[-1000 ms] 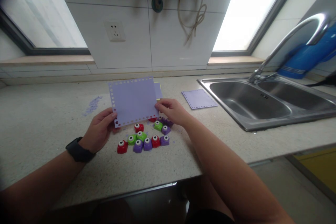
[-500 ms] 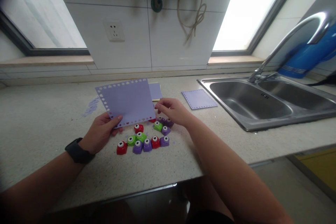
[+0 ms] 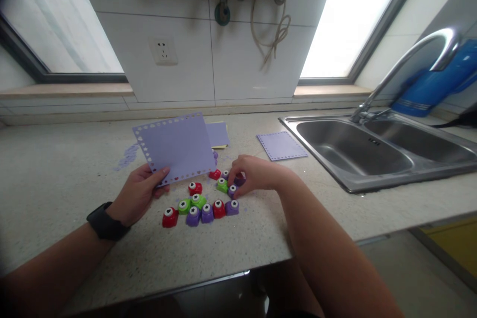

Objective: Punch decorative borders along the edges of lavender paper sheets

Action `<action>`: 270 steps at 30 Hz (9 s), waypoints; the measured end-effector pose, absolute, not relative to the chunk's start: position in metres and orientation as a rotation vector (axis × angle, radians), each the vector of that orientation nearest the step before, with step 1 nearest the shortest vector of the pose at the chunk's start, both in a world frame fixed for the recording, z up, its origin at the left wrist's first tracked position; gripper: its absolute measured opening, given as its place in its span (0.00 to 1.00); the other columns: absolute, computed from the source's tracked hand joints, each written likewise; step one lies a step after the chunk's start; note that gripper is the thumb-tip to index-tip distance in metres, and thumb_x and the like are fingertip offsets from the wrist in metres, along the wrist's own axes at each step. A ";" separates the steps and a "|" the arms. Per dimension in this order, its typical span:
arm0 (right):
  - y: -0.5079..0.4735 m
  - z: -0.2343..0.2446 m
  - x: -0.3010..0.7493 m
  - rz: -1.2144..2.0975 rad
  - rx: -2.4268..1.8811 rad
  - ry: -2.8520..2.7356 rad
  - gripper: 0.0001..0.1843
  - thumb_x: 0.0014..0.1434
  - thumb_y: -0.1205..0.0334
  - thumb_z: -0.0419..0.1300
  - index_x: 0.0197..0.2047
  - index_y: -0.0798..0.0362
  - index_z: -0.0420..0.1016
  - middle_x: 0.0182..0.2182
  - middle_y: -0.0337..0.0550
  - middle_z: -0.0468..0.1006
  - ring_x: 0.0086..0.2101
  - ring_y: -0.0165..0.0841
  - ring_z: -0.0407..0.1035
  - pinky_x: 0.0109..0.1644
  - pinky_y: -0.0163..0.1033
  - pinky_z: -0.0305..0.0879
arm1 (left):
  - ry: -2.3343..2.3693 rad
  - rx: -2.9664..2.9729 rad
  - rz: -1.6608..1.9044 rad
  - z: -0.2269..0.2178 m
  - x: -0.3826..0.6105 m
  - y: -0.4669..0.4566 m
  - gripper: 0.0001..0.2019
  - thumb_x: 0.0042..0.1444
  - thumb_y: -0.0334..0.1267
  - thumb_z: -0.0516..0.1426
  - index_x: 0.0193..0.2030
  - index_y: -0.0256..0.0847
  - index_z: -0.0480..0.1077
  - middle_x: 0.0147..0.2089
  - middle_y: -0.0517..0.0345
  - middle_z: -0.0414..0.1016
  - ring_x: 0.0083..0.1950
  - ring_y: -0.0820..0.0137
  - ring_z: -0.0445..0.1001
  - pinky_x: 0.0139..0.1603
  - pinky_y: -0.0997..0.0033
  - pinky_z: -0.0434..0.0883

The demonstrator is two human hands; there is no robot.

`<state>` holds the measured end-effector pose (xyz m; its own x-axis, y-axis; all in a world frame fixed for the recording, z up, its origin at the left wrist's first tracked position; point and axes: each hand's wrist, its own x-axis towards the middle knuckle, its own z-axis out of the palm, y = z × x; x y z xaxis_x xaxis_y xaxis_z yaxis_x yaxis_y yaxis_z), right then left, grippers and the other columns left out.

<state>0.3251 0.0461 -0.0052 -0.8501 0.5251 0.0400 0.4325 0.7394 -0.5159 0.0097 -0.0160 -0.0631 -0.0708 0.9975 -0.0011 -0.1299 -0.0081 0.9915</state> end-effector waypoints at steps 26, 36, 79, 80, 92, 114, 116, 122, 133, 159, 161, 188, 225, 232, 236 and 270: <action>0.045 -0.027 0.295 1.339 -0.550 -1.348 0.10 0.58 0.64 0.70 0.42 0.47 0.76 0.37 0.36 0.78 0.35 0.28 0.75 0.42 0.37 0.74 | 1.318 1.116 1.305 -0.067 0.005 -0.019 0.20 0.52 0.50 0.68 0.42 0.37 0.73 0.26 0.61 0.75 0.23 0.75 0.70 0.22 0.77 0.65; 0.043 -0.028 0.295 1.300 -0.418 -1.365 0.15 0.59 0.67 0.69 0.49 0.45 0.78 0.39 0.38 0.79 0.38 0.28 0.76 0.45 0.37 0.76 | 1.404 1.259 1.257 -0.071 0.004 -0.019 0.18 0.55 0.53 0.65 0.35 0.38 0.72 0.23 0.60 0.75 0.22 0.73 0.67 0.23 0.74 0.65; 0.014 -0.002 0.306 0.562 -0.295 -1.989 0.26 0.51 0.70 0.70 0.53 0.49 0.72 0.44 0.46 0.78 0.44 0.38 0.76 0.48 0.45 0.78 | 1.276 1.467 1.268 -0.072 -0.002 -0.025 0.08 0.64 0.45 0.58 0.46 0.47 0.75 0.26 0.60 0.76 0.26 0.66 0.72 0.28 0.67 0.70; 0.014 -0.002 0.306 0.559 -0.298 -1.993 0.26 0.51 0.69 0.70 0.53 0.49 0.72 0.44 0.46 0.78 0.43 0.38 0.76 0.48 0.45 0.78 | 1.259 1.481 1.275 -0.072 -0.002 -0.025 0.08 0.64 0.44 0.58 0.46 0.47 0.75 0.26 0.60 0.76 0.27 0.66 0.72 0.27 0.67 0.70; 0.015 -0.007 0.304 0.608 -0.426 -1.950 0.22 0.53 0.68 0.68 0.51 0.51 0.72 0.40 0.45 0.78 0.39 0.34 0.77 0.44 0.40 0.78 | 1.365 1.430 1.249 -0.068 0.001 -0.026 0.13 0.62 0.47 0.60 0.29 0.44 0.72 0.23 0.59 0.76 0.25 0.66 0.71 0.29 0.66 0.69; 0.016 -0.009 0.304 0.676 -0.393 -1.938 0.23 0.52 0.69 0.69 0.52 0.51 0.72 0.40 0.45 0.78 0.40 0.35 0.76 0.45 0.40 0.78 | 1.335 1.462 1.288 -0.064 0.004 -0.028 0.10 0.61 0.46 0.61 0.41 0.42 0.76 0.24 0.61 0.76 0.24 0.67 0.71 0.27 0.66 0.70; 0.016 -0.009 0.304 0.660 -0.391 -1.945 0.23 0.52 0.69 0.69 0.51 0.51 0.72 0.41 0.45 0.78 0.40 0.35 0.76 0.45 0.40 0.78 | 1.334 1.477 1.289 -0.062 0.005 -0.028 0.10 0.61 0.46 0.60 0.40 0.42 0.76 0.23 0.61 0.76 0.24 0.67 0.71 0.27 0.66 0.70; 0.016 -0.008 0.304 0.642 -0.390 -1.961 0.23 0.52 0.69 0.68 0.52 0.51 0.72 0.41 0.45 0.78 0.39 0.35 0.76 0.44 0.40 0.78 | 1.347 1.490 1.278 -0.062 0.004 -0.026 0.10 0.61 0.47 0.60 0.39 0.43 0.76 0.23 0.60 0.76 0.24 0.66 0.71 0.27 0.65 0.70; 0.018 -0.012 0.305 0.666 -0.419 -1.953 0.22 0.53 0.69 0.69 0.51 0.54 0.71 0.41 0.45 0.79 0.39 0.34 0.77 0.45 0.40 0.78 | 1.332 1.520 1.273 -0.069 -0.002 -0.025 0.10 0.64 0.46 0.58 0.44 0.45 0.75 0.24 0.61 0.77 0.24 0.67 0.71 0.27 0.67 0.70; 0.027 -0.018 0.298 1.540 -0.763 -1.642 0.19 0.57 0.55 0.70 0.45 0.56 0.72 0.30 0.40 0.79 0.30 0.28 0.73 0.37 0.36 0.70 | 1.398 1.123 1.337 -0.070 0.003 -0.025 0.16 0.50 0.46 0.69 0.41 0.38 0.74 0.30 0.60 0.80 0.25 0.69 0.76 0.28 0.71 0.77; 0.028 -0.018 0.297 1.582 -0.742 -1.613 0.18 0.57 0.56 0.70 0.45 0.55 0.73 0.31 0.41 0.80 0.31 0.27 0.73 0.39 0.37 0.70 | 1.382 1.123 1.341 -0.070 0.002 -0.024 0.17 0.50 0.46 0.69 0.42 0.38 0.75 0.30 0.60 0.80 0.24 0.70 0.75 0.27 0.71 0.76; 0.026 -0.012 0.293 1.753 -0.897 -1.716 0.07 0.63 0.60 0.62 0.40 0.55 0.76 0.28 0.39 0.78 0.27 0.27 0.72 0.29 0.31 0.67 | 1.266 1.121 1.346 -0.057 0.017 -0.031 0.15 0.53 0.46 0.67 0.41 0.38 0.75 0.31 0.58 0.80 0.23 0.70 0.75 0.24 0.72 0.71; 0.031 -0.024 0.293 1.871 -0.842 -1.484 0.16 0.56 0.58 0.72 0.44 0.55 0.77 0.31 0.41 0.79 0.28 0.27 0.72 0.31 0.33 0.67 | 1.336 0.931 1.386 -0.043 0.033 -0.034 0.15 0.52 0.41 0.66 0.43 0.38 0.72 0.38 0.56 0.82 0.24 0.71 0.78 0.22 0.75 0.75; 0.028 -0.020 0.291 1.929 -0.818 -1.421 0.13 0.56 0.62 0.71 0.42 0.56 0.76 0.30 0.41 0.79 0.27 0.26 0.71 0.31 0.32 0.67 | 1.348 0.921 1.401 -0.038 0.036 -0.034 0.17 0.47 0.41 0.68 0.41 0.39 0.72 0.36 0.56 0.81 0.24 0.69 0.79 0.22 0.74 0.76; 0.029 -0.020 0.291 1.939 -0.808 -1.430 0.12 0.57 0.61 0.71 0.42 0.56 0.76 0.32 0.42 0.79 0.27 0.26 0.70 0.31 0.32 0.67 | 1.359 0.950 1.409 -0.035 0.038 -0.036 0.14 0.45 0.38 0.67 0.38 0.39 0.72 0.29 0.60 0.78 0.23 0.68 0.78 0.21 0.75 0.75; 0.031 -0.023 0.292 1.901 -0.783 -1.553 0.12 0.59 0.57 0.69 0.39 0.57 0.78 0.31 0.42 0.77 0.28 0.26 0.67 0.32 0.33 0.64 | 1.241 0.891 1.409 -0.028 0.044 -0.040 0.14 0.49 0.34 0.67 0.42 0.39 0.71 0.31 0.64 0.77 0.24 0.73 0.80 0.26 0.81 0.78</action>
